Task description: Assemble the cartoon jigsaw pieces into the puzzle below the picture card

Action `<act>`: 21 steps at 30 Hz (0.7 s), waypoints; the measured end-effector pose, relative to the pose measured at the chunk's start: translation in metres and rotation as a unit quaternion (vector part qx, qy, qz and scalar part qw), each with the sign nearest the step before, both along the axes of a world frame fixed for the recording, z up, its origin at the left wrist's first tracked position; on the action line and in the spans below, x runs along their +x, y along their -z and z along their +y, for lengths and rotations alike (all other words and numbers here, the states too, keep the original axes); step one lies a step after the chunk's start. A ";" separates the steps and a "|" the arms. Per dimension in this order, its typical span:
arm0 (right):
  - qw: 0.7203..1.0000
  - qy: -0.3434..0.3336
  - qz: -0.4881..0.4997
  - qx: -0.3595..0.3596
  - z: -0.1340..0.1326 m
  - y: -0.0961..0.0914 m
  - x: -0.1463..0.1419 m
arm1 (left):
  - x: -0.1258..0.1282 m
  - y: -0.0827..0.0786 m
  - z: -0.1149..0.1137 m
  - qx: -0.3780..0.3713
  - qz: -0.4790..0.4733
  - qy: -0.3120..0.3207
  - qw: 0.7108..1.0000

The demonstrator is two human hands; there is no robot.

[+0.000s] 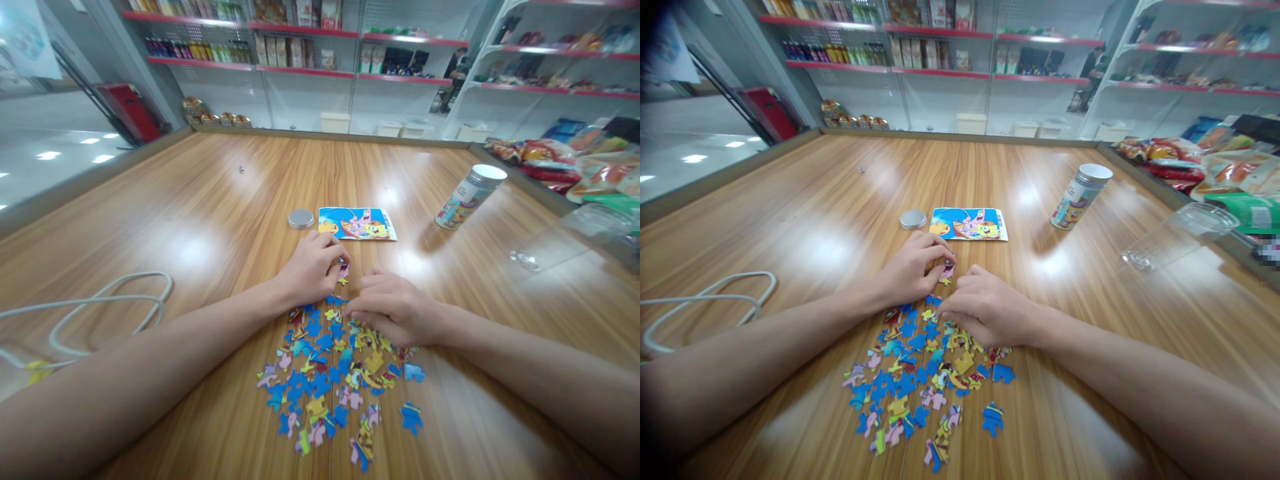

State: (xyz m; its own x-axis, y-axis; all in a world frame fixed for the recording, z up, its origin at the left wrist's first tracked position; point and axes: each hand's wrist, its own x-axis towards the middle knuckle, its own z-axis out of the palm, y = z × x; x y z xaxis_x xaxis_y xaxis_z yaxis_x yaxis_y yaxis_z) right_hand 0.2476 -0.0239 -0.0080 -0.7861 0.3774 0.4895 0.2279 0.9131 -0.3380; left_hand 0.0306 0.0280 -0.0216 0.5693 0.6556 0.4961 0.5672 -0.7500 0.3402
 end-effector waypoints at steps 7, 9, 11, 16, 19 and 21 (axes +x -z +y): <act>0.984 0.045 0.171 0.002 0.001 0.002 0.001 | 0.003 -0.024 -0.022 0.110 -0.063 0.138 0.982; 0.977 0.026 0.211 -0.009 -0.001 0.005 -0.003 | 0.005 -0.025 -0.026 0.112 -0.073 0.181 0.974; 0.974 0.022 0.226 -0.022 -0.003 0.008 -0.007 | 0.006 -0.024 -0.026 0.125 -0.094 0.165 0.974; 0.973 0.030 0.227 -0.017 -0.004 0.007 -0.013 | 0.004 -0.018 -0.018 0.173 -0.120 0.090 0.973; 0.980 0.014 0.198 -0.004 -0.002 0.004 -0.012 | 0.003 -0.017 -0.015 0.174 -0.117 0.082 0.974; 0.983 0.014 0.182 0.002 -0.001 0.002 -0.009 | 0.003 -0.018 -0.015 0.172 -0.115 0.085 0.975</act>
State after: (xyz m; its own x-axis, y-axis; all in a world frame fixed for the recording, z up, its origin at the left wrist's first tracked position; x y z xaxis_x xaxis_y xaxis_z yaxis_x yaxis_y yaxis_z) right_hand 0.2388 -0.0249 -0.0104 -0.5472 0.3937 0.7386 0.1178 0.9099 -0.3977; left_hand 0.0336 0.0127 -0.0036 0.5032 0.3339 0.7970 0.3636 -0.9185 0.1553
